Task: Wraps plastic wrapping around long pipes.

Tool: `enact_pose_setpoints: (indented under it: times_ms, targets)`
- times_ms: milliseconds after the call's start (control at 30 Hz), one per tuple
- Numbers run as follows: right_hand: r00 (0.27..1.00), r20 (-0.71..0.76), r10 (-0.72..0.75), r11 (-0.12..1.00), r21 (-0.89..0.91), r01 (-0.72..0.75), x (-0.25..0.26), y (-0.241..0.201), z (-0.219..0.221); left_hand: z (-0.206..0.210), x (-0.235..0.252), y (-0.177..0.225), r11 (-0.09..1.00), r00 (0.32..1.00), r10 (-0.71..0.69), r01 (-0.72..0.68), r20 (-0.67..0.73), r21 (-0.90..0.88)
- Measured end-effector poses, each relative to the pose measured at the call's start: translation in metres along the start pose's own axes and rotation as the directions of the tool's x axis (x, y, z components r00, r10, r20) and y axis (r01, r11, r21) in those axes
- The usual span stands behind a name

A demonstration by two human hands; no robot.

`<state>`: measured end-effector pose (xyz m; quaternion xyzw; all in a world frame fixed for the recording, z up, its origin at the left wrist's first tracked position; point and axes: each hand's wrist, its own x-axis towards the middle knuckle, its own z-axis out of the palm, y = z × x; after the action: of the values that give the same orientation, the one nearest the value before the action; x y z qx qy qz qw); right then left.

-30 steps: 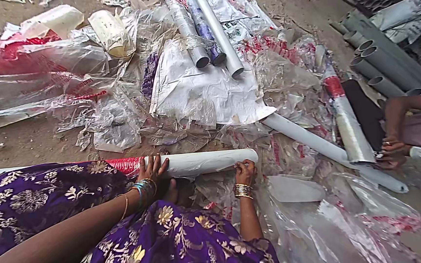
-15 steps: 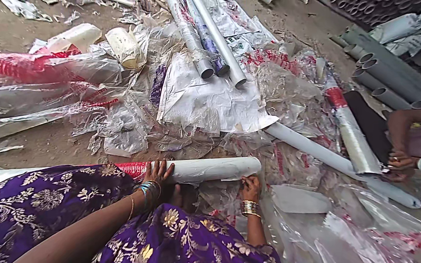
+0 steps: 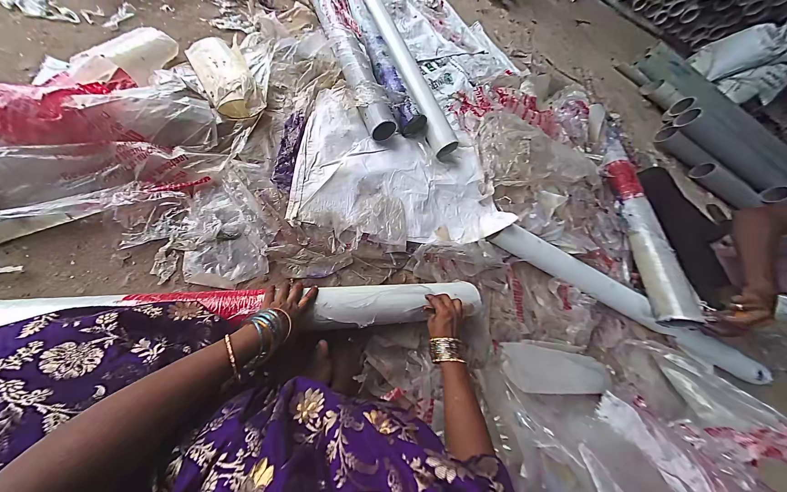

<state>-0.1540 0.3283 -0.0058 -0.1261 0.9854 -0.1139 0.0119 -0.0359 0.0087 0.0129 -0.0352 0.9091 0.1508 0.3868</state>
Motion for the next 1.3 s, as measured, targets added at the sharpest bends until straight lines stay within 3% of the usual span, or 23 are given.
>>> enact_pose_setpoints:
  times_ms: [267, 500, 633, 667, 733, 800, 933, 1133, 1300]
  targets:
    - [0.991, 0.124, 0.051, 0.998, 0.015, -0.053, -0.011, 0.0, -0.011, -0.007, -0.004, 0.001, 0.997, 1.0, -0.006, 0.006, 0.007, -0.072]
    - [0.999, -0.002, -0.034, 0.992, 0.123, 0.034, -0.028, 0.006, -0.021, -0.005, -0.003, -0.004, 0.994, 1.0, 0.014, -0.016, -0.017, -0.112]
    - [0.977, -0.196, -0.085, 0.985, 0.135, 0.112, -0.017, -0.013, -0.026, -0.009, -0.001, -0.005, 0.995, 0.999, 0.032, -0.034, -0.021, -0.098]
    - [0.979, -0.182, -0.087, 0.988, 0.11, 0.108, -0.012, -0.019, -0.023, -0.01, -0.002, -0.005, 0.995, 0.999, 0.034, -0.036, -0.019, -0.097]
    - [0.999, 0.038, 0.015, 1.0, 0.022, -0.015, -0.004, -0.034, -0.022, -0.008, -0.001, -0.005, 0.995, 0.999, 0.033, -0.036, -0.03, -0.098]
    - [0.965, 0.225, 0.137, 0.99, -0.068, -0.125, 0.006, -0.044, -0.02, -0.006, 0.0, -0.005, 0.995, 0.998, 0.029, -0.034, -0.047, -0.094]
    - [0.957, 0.217, 0.194, 0.981, -0.049, -0.187, 0.005, -0.046, -0.011, -0.003, -0.001, -0.005, 0.996, 0.999, 0.022, -0.025, -0.038, -0.088]
    - [0.981, 0.075, 0.179, 0.983, 0.024, -0.182, -0.002, -0.04, 0.0, -0.002, 0.005, -0.004, 0.998, 0.999, 0.008, -0.011, -0.043, -0.069]
    - [0.957, 0.198, 0.21, 0.978, -0.046, -0.205, 0.004, -0.046, -0.009, -0.003, 0.003, -0.001, 0.998, 0.999, -0.013, 0.011, -0.029, -0.069]
